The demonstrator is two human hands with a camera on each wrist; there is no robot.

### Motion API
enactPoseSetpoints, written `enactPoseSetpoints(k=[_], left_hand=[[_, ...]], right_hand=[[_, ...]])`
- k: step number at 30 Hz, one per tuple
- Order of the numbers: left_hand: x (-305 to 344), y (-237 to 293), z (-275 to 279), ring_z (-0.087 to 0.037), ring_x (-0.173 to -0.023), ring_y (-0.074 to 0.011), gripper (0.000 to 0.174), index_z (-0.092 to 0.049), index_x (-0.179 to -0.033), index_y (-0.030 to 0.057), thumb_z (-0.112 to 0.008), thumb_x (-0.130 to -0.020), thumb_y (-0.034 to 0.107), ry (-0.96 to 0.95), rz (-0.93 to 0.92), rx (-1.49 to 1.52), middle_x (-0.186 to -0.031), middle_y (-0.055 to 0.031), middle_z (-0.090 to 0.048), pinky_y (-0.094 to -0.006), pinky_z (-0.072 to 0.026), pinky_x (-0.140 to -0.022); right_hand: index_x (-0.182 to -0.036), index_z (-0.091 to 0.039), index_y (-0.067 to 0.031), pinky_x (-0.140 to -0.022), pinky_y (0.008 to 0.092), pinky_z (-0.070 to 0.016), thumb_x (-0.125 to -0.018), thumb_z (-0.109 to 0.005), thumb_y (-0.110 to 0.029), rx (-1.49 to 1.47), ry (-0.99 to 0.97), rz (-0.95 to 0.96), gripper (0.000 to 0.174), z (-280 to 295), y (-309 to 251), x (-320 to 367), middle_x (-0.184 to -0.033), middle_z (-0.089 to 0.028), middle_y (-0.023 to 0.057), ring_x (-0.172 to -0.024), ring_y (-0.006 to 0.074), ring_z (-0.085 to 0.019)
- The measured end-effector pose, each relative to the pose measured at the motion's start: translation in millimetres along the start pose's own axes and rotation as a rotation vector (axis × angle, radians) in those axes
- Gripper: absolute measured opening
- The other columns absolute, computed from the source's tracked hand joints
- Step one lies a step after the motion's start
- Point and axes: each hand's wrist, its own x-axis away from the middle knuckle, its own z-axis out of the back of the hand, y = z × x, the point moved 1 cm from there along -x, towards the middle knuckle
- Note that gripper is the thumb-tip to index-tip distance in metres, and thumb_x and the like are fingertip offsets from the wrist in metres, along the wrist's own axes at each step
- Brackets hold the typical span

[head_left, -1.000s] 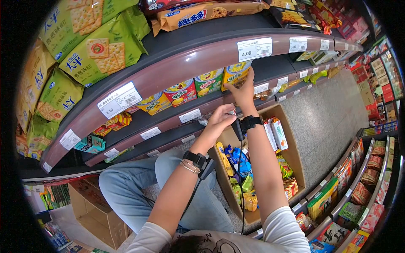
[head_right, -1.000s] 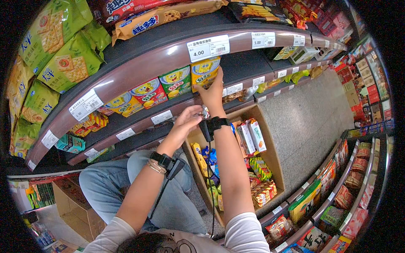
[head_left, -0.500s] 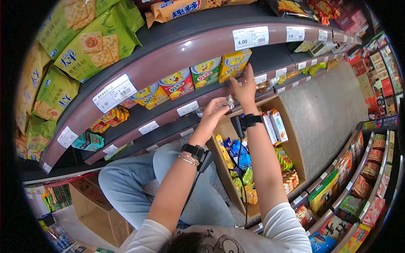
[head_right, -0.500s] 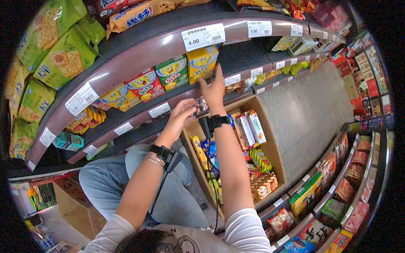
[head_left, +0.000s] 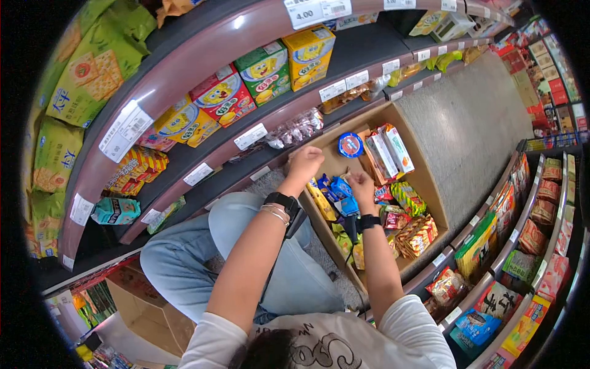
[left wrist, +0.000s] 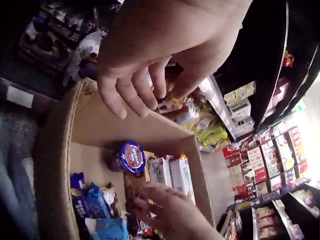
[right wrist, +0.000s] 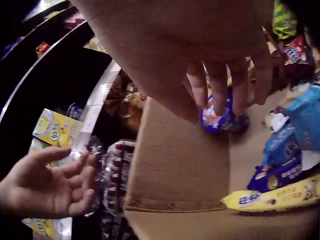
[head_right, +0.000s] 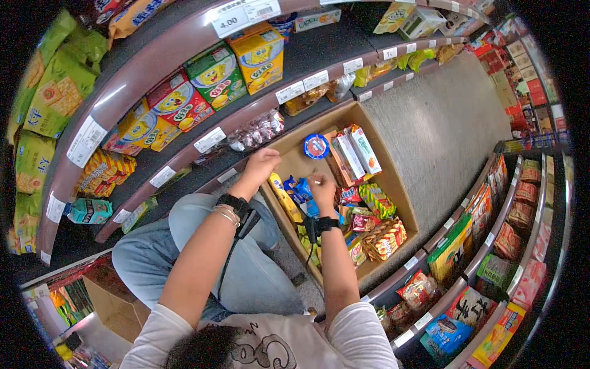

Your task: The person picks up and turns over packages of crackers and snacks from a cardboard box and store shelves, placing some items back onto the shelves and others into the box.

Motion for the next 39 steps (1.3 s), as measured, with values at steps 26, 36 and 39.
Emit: enactPoseSetpoints(k=[26,36,39], left_hand=[[23,27,-33,-0.058,-0.106,-0.0201,0.058,-0.051,-0.124,0.0012,-0.077,-0.076,0.023,-0.366,0.036,-0.139,-0.119,-0.0157,-0.058,-0.0321,-0.0488,-0.088],[92,76,-17,-0.058,-0.107,-0.0182,0.069,-0.040,-0.136,-0.0015,-0.072,-0.083,0.032,-0.644,0.085,0.079,-0.121,-0.0117,-0.058,-0.0287,-0.0489,-0.088],[102,76,1,-0.062,-0.094,-0.0120,0.060,-0.048,-0.129,0.0014,-0.070,-0.084,0.035,-0.648,0.063,0.189,-0.110,-0.0061,-0.064,-0.0258,-0.0514,-0.078]], right_hand=[[-0.104,-0.059,0.0014,-0.073,0.0274,-0.0511,-0.072,-0.079,-0.008,-0.113,-0.125,0.061,0.039,107,-37,45,-0.093,-0.067,0.0060,-0.082,0.0126,-0.063],[-0.128,-0.045,0.0001,-0.089,0.0294,-0.0483,-0.085,-0.067,-0.007,-0.594,-0.287,0.053,0.049,100,-148,97,-0.117,-0.060,0.0100,-0.104,0.0155,-0.059],[-0.131,-0.043,-0.0019,-0.091,0.0300,-0.0473,-0.086,-0.065,-0.007,-0.675,-0.400,0.089,0.051,87,-162,116,-0.121,-0.057,0.0104,-0.107,0.0166,-0.057]])
